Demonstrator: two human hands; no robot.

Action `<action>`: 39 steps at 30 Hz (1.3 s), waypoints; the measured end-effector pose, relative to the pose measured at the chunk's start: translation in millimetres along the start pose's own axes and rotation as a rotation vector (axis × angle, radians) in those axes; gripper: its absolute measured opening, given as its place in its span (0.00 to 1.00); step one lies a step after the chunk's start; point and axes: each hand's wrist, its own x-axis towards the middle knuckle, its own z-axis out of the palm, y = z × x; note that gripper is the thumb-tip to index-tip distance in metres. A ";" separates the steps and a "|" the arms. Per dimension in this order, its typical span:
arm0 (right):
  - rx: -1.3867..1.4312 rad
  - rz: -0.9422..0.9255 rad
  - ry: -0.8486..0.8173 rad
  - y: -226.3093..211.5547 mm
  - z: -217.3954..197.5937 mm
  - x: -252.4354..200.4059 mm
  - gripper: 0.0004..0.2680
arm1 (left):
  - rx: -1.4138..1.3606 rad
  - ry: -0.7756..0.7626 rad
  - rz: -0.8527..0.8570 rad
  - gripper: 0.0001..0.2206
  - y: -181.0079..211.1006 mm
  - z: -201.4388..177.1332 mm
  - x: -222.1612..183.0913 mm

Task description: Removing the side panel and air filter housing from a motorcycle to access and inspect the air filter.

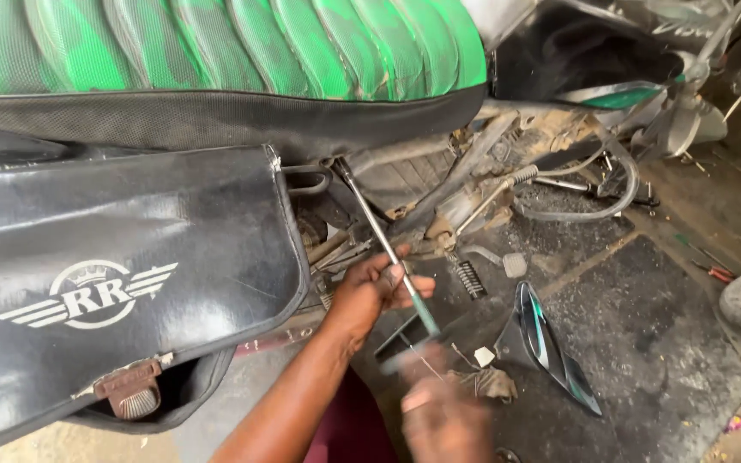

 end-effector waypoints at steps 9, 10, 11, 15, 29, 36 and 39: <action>-0.305 0.445 -0.457 32.3 12.6 -1.5 0.07 | -0.015 0.015 0.043 0.23 3.9 1.1 -1.2; -0.303 0.442 -0.453 36.4 15.0 -4.2 0.07 | -0.010 0.013 0.046 0.23 0.5 -2.1 -2.9; -0.333 0.286 -0.510 42.0 18.8 -4.0 0.08 | -0.026 0.011 0.054 0.24 -1.5 -6.1 -2.1; 0.159 0.607 -0.003 -21.3 -1.5 21.2 0.23 | 0.026 0.081 0.017 0.24 1.7 -0.6 -2.4; 0.037 0.124 -0.354 36.7 10.5 13.0 0.10 | -0.051 0.088 0.079 0.24 7.2 -3.1 3.1; -0.057 -0.227 -0.333 5.8 18.1 13.6 0.10 | -0.112 0.083 0.025 0.24 11.0 0.9 4.3; -0.058 0.683 -0.189 66.7 13.1 5.6 0.05 | -0.085 0.090 0.038 0.24 3.9 -8.5 6.2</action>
